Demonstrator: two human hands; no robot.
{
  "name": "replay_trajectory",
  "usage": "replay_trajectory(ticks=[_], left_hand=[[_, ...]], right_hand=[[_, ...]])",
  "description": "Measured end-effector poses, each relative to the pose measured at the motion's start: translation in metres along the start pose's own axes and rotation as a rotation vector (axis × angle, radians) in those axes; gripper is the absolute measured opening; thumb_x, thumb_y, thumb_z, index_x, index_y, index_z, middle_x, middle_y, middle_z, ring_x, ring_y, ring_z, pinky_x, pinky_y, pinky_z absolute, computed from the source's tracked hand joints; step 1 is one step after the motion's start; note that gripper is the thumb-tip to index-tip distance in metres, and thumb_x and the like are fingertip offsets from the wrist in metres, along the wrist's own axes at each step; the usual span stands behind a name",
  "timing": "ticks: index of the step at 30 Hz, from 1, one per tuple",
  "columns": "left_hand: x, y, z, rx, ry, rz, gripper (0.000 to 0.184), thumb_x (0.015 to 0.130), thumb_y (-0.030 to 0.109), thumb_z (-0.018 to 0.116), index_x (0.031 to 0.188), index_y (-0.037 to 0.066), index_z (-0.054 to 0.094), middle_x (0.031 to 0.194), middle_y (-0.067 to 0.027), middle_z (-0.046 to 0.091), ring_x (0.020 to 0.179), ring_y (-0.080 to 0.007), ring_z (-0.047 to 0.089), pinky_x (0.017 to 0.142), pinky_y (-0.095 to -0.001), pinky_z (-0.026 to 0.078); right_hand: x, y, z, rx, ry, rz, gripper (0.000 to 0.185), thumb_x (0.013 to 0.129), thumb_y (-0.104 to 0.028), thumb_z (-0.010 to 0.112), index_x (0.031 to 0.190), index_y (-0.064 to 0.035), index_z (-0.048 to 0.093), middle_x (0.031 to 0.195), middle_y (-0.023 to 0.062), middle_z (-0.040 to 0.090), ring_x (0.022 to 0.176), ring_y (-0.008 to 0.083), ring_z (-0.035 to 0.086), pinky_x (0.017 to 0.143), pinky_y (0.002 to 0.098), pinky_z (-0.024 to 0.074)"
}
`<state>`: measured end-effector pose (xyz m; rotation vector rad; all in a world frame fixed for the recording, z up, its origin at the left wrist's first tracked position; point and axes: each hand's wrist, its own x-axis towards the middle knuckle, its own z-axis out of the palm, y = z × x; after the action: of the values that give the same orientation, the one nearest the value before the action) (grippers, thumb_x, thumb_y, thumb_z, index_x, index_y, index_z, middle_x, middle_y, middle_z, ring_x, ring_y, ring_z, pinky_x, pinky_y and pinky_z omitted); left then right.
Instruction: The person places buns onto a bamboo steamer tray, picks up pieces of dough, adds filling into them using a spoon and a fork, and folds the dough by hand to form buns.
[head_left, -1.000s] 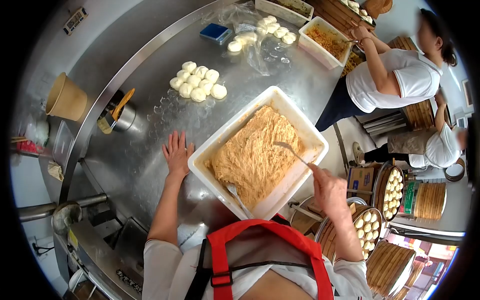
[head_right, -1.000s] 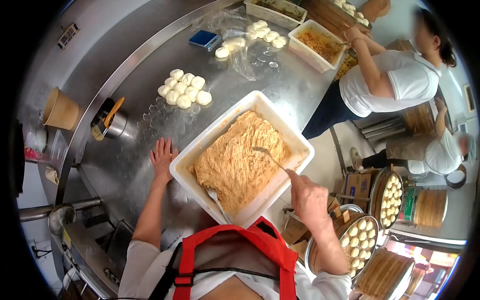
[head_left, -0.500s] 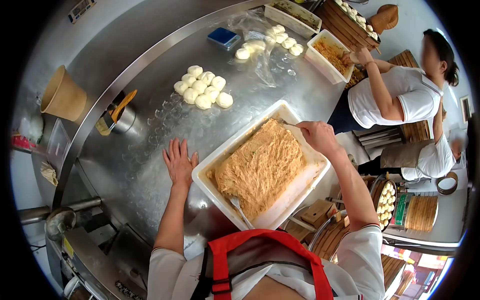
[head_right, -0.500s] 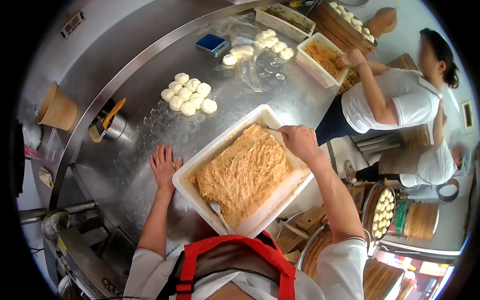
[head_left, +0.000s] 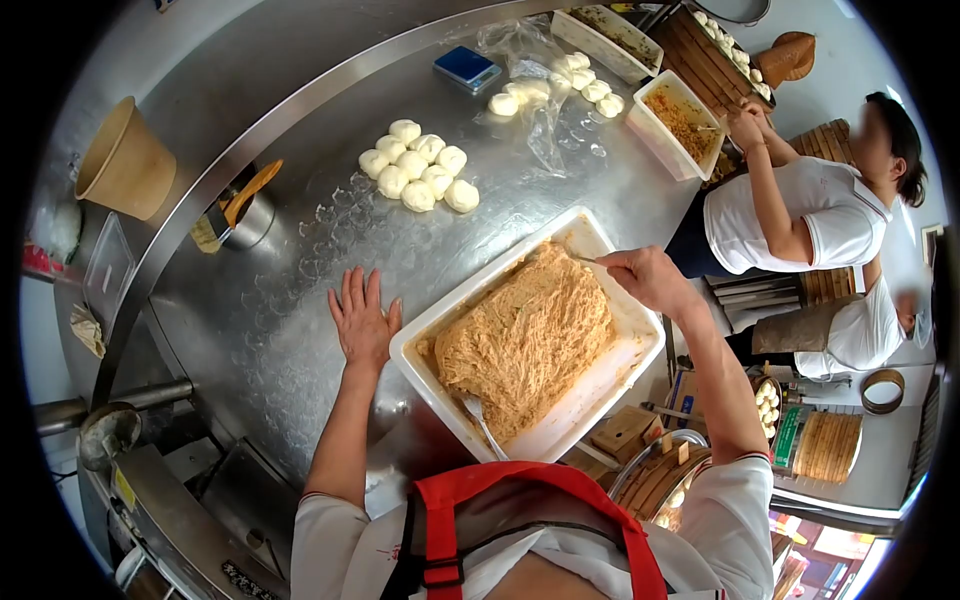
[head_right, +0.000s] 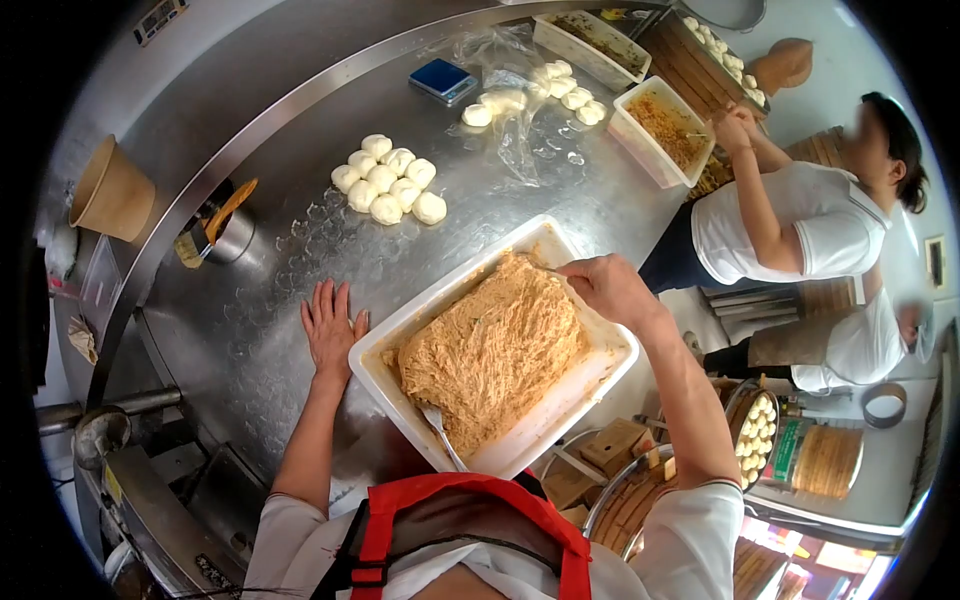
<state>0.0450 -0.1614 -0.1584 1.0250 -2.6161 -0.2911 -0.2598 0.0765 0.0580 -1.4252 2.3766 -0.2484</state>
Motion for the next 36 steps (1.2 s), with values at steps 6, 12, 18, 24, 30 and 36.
replay_trajectory(ticks=[6, 12, 18, 24, 30, 36], left_hand=[[0.0, 0.001, -0.001, 0.002, -0.01, -0.001, 0.056, 0.089, 0.038, 0.055, 0.136, 0.009, 0.042, 0.144, -0.0139, 0.036, 0.14, -0.0301, 0.024, 0.115, -0.052, 0.01], [0.001, 0.003, -0.005, 0.001, -0.038, -0.012, 0.056, 0.09, 0.037, 0.054, 0.137, 0.01, 0.041, 0.145, -0.0139, 0.035, 0.14, -0.0302, 0.023, 0.115, -0.052, 0.01], [0.001, -0.006, 0.0, -0.042, -0.114, -0.02, 0.058, 0.091, 0.037, 0.052, 0.14, 0.011, 0.038, 0.15, -0.0131, 0.029, 0.142, -0.0291, 0.018, 0.116, -0.0511, 0.005], [-0.003, 0.005, -0.008, 0.048, -0.182, -0.04, 0.059, 0.094, 0.039, 0.049, 0.144, 0.011, 0.034, 0.152, -0.0124, 0.027, 0.143, -0.0281, 0.016, 0.116, -0.0516, 0.004], [-0.004, -0.005, 0.0, 0.049, -0.14, 0.011, 0.061, 0.093, 0.039, 0.049, 0.145, 0.011, 0.031, 0.152, -0.0122, 0.026, 0.143, -0.0286, 0.014, 0.116, -0.0516, 0.002], [-0.012, -0.002, -0.04, -0.087, -0.241, -0.199, 0.043, 0.088, 0.028, 0.062, 0.125, 0.008, 0.053, 0.136, -0.0139, 0.045, 0.127, -0.0286, 0.041, 0.104, -0.0459, 0.033]], right_hand=[[-0.014, -0.017, -0.007, 0.095, -0.046, 0.005, 0.023, 0.086, -0.006, 0.061, 0.107, -0.008, 0.07, 0.077, 0.017, 0.067, 0.062, 0.0236, 0.064, 0.061, 0.0343, 0.0494], [-0.052, -0.03, 0.001, 0.414, -0.25, 0.05, 0.025, 0.088, -0.005, 0.061, 0.111, -0.0121, 0.07, 0.093, 0.0079, 0.072, 0.078, 0.0137, 0.066, 0.07, 0.028, 0.0526], [-0.098, -0.031, -0.001, 0.381, -0.019, 0.167, 0.022, 0.089, -0.005, 0.06, 0.109, -0.0059, 0.067, 0.079, 0.0137, 0.068, 0.071, 0.0124, 0.064, 0.065, 0.0286, 0.0496], [-0.117, -0.032, 0.025, 0.143, 0.205, 0.319, 0.024, 0.087, -0.004, 0.058, 0.108, -0.0069, 0.068, 0.074, 0.018, 0.066, 0.062, 0.0244, 0.065, 0.061, 0.0344, 0.0497], [-0.141, -0.037, 0.036, 0.323, 0.216, 0.269, 0.024, 0.089, -0.004, 0.057, 0.11, -0.0011, 0.066, 0.062, 0.0095, 0.057, 0.052, 0.0122, 0.052, 0.051, 0.0279, 0.0429], [-0.164, -0.03, 0.053, 0.764, 0.167, 0.445, 0.024, 0.093, -0.009, 0.054, 0.114, -0.0055, 0.066, 0.061, -0.0052, 0.048, 0.053, 0.0044, 0.041, 0.05, 0.0228, 0.0345]])
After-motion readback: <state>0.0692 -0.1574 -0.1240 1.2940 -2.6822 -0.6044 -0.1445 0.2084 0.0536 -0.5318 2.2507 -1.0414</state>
